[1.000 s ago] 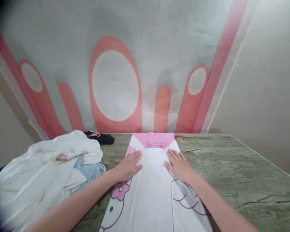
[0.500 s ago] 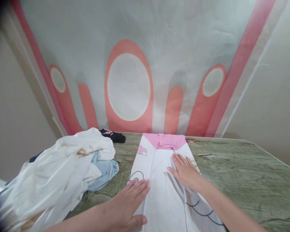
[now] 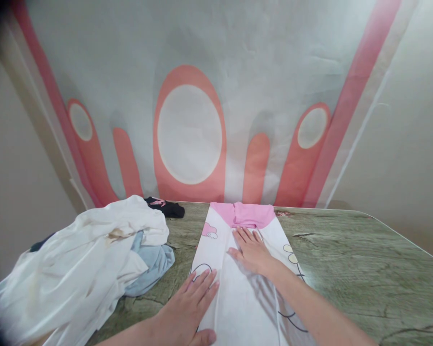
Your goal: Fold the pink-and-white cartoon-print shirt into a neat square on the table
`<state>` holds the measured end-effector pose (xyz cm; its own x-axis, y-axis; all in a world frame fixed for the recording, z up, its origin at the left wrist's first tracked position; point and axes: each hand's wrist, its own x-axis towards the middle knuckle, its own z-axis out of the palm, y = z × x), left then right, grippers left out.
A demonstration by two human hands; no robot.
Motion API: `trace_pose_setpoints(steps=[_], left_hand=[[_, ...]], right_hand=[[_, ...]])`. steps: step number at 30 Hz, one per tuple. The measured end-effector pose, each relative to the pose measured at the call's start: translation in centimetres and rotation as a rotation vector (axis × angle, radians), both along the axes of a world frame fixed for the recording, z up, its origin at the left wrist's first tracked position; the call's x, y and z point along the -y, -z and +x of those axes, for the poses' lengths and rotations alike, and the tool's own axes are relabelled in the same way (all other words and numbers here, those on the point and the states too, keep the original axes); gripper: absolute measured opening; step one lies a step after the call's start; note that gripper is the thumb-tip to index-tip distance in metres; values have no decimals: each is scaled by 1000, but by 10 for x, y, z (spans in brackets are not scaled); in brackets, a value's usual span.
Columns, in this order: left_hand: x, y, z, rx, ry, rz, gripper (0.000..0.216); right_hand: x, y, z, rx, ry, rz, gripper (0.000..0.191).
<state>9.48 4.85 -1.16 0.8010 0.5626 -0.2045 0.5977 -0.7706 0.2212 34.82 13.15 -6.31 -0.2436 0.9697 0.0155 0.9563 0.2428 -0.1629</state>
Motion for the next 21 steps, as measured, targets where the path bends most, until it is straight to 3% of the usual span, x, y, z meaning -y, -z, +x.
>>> trace_pose_setpoints(steps=[4, 8, 11, 15, 21], left_hand=[[1, -14, 4, -25, -5, -19, 71], [-28, -21, 21, 90, -105, 164, 57], [-68, -10, 37, 143, -135, 312, 53], [-105, 15, 47, 91, -170, 333, 60], [-93, 29, 40, 60, -181, 297, 68]], right_hand=[[9, -1, -2, -4, 0, 19, 68], [12, -4, -4, -17, -9, 26, 69], [12, -6, -5, -24, -4, 29, 70], [15, -8, -7, -33, 10, 14, 69], [26, -11, -10, -47, 2, 4, 69]])
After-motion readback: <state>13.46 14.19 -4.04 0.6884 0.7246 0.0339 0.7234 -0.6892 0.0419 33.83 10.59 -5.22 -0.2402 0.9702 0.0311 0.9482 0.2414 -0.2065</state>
